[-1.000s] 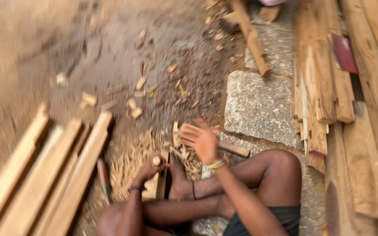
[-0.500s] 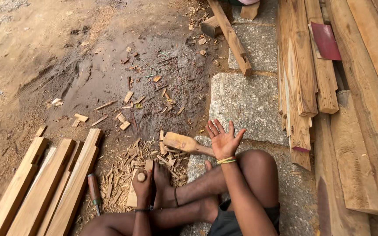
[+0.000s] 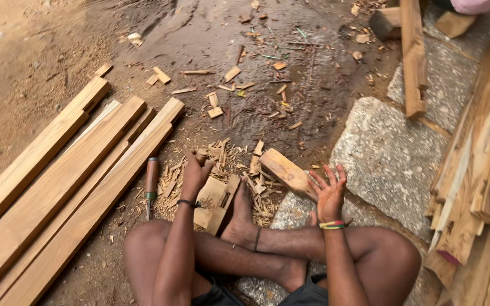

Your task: The person sits cross-legged on the ground and uses a wooden mallet to strike a chisel, carving a small piece of wood held between their feet. They repeatedly adjust the wood and chisel, striking the chisel to remove wood shavings.

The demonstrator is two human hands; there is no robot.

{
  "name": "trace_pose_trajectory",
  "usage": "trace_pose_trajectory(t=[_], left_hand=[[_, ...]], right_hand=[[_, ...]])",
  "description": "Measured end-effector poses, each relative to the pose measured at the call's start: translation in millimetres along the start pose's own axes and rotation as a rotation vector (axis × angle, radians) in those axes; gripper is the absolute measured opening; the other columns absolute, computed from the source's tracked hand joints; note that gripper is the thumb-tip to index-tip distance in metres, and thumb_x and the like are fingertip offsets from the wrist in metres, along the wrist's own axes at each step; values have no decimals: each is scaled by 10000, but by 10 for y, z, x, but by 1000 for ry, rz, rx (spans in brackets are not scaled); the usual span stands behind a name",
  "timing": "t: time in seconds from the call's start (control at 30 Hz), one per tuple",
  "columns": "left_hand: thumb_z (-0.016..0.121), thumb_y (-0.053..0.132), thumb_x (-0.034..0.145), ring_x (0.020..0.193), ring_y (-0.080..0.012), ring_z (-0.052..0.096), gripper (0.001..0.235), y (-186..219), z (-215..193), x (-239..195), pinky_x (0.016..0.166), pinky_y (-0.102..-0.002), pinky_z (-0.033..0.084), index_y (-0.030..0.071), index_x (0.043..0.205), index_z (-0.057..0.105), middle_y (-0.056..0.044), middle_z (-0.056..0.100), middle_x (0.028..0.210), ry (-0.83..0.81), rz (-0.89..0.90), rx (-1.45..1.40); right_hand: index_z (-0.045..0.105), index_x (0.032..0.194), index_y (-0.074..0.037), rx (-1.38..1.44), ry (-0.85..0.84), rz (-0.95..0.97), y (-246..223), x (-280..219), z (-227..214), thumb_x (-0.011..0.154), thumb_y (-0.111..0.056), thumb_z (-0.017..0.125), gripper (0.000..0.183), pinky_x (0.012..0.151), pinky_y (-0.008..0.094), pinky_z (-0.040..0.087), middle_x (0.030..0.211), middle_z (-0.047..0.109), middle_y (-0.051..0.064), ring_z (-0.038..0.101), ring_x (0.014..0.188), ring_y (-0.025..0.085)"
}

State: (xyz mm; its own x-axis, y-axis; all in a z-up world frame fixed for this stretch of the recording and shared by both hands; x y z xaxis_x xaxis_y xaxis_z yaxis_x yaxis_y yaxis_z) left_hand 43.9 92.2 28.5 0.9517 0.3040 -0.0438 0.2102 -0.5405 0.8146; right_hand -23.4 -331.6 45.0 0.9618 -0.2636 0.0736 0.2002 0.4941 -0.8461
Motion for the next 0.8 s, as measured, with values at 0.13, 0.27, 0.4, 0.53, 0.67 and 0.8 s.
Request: trace_pose_trajectory(t=[0.13,0.27,0.4,0.53,0.67,0.8], left_hand=[[819,186,783,1222,-477,531,823,-638,682,212,997,-523,463,-53,1435,376,-330,550,1335,-16,175,12],[713,255,924,1257,-499,528,533,-684,714,241,1020,-574,460,88,1392,519,-257,521,1412,-103,23,256],[810,292,839,1127,-429,582,528,-505,-42,86,907,-601,439,133,1295,595,-201,546,1266,278,-69,316],[888,320,792,1170,-363,581,619,-567,-658,-56,951,-550,454,149,1300,579,-122,523,1291,493,-326,335],[897,403,755,1193,-361,518,749,-744,-790,63,947,-575,419,125,1336,514,-112,487,1283,502,-508,475],[827,267,804,1184,-365,475,628,-1256,-593,253,946,-585,419,105,1327,517,-108,468,1298,419,-542,800]], right_hand=[[258,1574,-150,-297,-47,4,35,14,-75,982,-640,534,817,1072,513,476,1590,359,201,570,1298,374],[312,1567,-94,-563,-56,75,7,-19,-108,992,-630,545,820,1062,475,515,1600,365,195,576,1322,320],[349,1540,-49,-633,-104,101,-30,59,-129,1002,-602,592,809,1038,439,530,1598,365,192,597,1300,299],[357,1541,-17,-624,-164,118,-24,-25,-89,1023,-564,644,806,1035,385,528,1610,358,193,612,1271,263],[419,1523,-14,-708,-165,182,3,-39,-7,1017,-526,638,752,1031,352,537,1486,498,175,632,1246,221],[472,1497,-11,-822,-220,266,-55,-159,-47,1017,-474,658,693,1091,344,485,1320,642,177,617,1253,222]])
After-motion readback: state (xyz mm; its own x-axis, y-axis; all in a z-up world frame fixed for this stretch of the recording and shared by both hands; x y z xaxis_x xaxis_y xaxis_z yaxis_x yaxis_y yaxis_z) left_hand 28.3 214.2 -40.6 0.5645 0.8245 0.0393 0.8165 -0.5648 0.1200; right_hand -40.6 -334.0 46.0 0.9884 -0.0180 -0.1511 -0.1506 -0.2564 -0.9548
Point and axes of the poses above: each hand's wrist, its own x-axis towards the middle knuckle, its own z-axis out of the palm, y = z × x, the point moved 4 cm from there along x, towards the middle knuckle
